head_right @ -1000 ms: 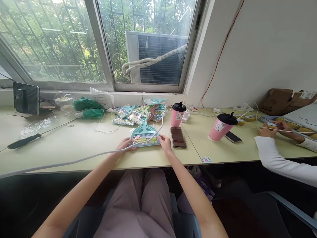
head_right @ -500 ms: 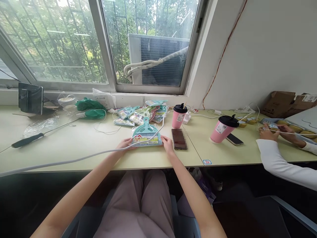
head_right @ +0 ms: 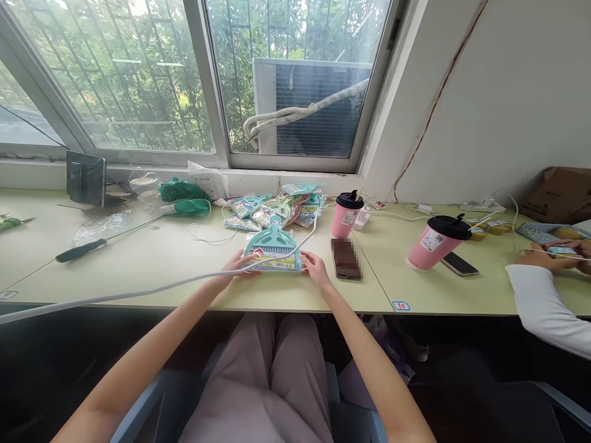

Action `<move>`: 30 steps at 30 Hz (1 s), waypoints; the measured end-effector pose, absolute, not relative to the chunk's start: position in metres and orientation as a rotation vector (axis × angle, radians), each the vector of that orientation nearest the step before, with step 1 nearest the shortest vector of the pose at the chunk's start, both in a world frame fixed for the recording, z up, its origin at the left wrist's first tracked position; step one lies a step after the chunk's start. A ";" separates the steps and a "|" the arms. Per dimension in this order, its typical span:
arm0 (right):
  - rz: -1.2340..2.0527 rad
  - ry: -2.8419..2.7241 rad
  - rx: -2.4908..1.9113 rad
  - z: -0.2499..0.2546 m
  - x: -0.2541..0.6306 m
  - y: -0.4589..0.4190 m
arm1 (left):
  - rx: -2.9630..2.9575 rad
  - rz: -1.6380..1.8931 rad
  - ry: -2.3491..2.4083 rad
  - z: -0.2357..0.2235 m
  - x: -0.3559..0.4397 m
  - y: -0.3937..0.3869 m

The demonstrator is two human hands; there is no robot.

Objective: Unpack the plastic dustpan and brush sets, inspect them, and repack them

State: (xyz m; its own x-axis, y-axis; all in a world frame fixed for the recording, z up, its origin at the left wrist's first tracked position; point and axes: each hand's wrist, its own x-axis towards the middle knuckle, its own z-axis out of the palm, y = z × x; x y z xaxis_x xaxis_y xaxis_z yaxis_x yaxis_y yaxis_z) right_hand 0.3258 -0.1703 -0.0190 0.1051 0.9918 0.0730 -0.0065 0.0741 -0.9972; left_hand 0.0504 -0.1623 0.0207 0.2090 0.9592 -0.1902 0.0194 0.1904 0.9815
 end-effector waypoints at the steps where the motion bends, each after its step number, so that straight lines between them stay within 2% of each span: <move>1: 1.084 -1.186 -1.206 -0.020 0.325 -0.170 | 1.121 0.927 1.164 0.019 0.054 -0.163; 9: 1.035 -1.274 -1.284 -0.015 0.322 -0.173 | 1.262 1.211 1.115 0.002 0.083 -0.161; 20: 0.908 -1.441 -1.170 -0.016 0.318 -0.177 | 1.328 1.292 1.122 0.011 0.090 -0.167; 23: 0.881 -1.444 -1.211 -0.014 0.318 -0.178 | 1.350 1.284 1.112 0.011 0.089 -0.167; 30: 1.101 -1.376 -1.160 -0.015 0.318 -0.179 | 1.188 1.114 0.961 0.018 0.061 -0.160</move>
